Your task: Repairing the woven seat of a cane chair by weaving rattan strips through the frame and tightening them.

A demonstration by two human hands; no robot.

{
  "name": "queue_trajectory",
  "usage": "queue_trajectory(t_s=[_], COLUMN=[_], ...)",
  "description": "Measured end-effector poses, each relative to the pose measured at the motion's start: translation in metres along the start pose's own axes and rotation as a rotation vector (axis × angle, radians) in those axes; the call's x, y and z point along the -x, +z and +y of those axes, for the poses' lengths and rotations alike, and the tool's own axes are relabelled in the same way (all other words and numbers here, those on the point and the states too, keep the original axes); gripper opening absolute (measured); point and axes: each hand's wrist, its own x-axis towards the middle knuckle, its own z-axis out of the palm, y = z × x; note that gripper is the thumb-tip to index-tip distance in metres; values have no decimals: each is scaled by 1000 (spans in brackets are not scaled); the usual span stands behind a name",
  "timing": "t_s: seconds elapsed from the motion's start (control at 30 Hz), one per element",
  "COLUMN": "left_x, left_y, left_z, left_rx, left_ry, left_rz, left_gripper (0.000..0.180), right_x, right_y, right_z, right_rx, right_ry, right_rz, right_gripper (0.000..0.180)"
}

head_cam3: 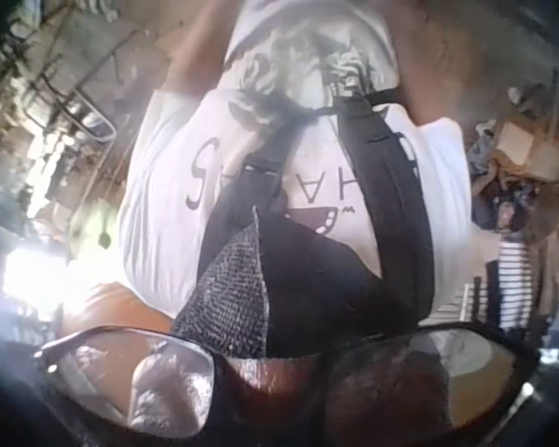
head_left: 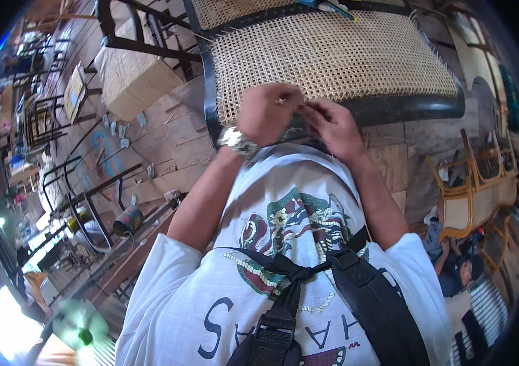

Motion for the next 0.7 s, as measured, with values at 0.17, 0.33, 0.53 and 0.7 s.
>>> queue_trajectory(t_s=[0.17,0.33,0.53,0.7], left_x=[7,4,-4,-14], left_y=[-92,-116,-123,-124], left_z=[-109,-179,-225,-234], left_rx=[487,152,547,612], left_ry=[-275,-386,-395,-416], left_rz=[98,15,-64,-83], left_gripper=[18,27,25,23], right_x=[-18,-12,2,17], right_y=[72,108,128,103], right_z=[-4,18,14,27], right_rx=[363,702,723,608], right_ry=[-45,-255,-95,127], right_rz=[69,216,374,593], right_gripper=[12,11,9,12])
